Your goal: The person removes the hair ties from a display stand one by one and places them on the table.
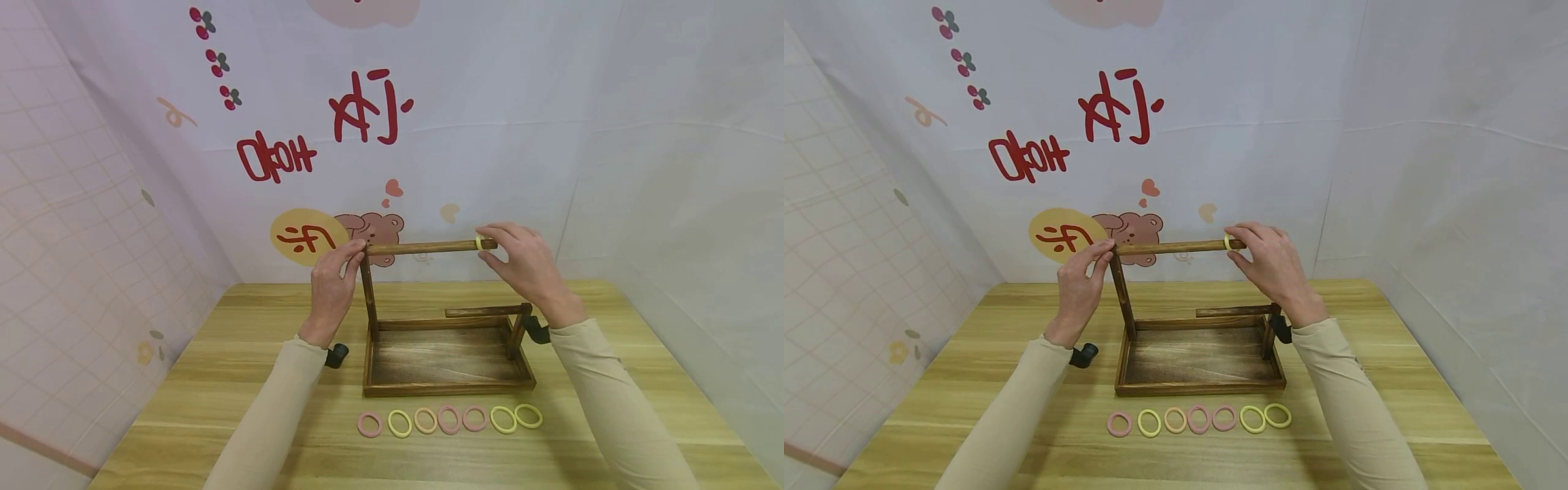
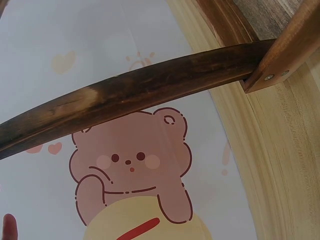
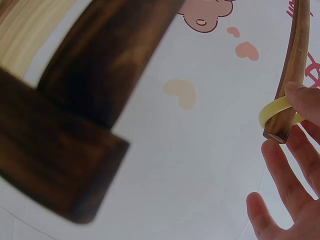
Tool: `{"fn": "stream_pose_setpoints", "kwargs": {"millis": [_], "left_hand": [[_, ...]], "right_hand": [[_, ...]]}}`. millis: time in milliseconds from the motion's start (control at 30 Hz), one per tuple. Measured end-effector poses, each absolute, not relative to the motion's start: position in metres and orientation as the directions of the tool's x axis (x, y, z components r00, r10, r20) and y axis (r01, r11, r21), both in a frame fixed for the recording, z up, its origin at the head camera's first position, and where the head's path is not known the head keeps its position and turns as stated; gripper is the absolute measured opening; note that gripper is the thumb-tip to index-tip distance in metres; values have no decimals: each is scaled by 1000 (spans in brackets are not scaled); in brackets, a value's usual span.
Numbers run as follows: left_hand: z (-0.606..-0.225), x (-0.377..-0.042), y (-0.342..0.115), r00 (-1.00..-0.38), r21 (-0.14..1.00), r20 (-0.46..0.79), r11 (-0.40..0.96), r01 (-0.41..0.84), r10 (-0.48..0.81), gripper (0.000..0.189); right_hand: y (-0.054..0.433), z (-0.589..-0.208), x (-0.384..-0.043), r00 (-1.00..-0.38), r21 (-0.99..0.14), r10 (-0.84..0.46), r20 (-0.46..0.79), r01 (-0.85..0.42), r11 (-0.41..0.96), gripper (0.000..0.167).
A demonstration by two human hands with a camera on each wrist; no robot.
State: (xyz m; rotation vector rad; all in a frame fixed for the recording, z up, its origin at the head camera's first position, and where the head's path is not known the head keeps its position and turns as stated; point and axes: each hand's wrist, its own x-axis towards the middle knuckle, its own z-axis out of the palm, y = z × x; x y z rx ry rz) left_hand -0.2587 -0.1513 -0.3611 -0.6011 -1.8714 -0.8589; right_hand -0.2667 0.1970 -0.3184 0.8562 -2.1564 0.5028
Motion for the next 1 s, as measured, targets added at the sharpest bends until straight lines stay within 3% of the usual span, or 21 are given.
{"fn": "stream_pose_setpoints", "kwargs": {"millis": [1000], "left_hand": [[-361, -258, -151, -420, 308, 907, 628, 715, 32, 23]], "right_hand": [[211, -318, -263, -529, -107, -391, 753, -685, 721, 45]]}}
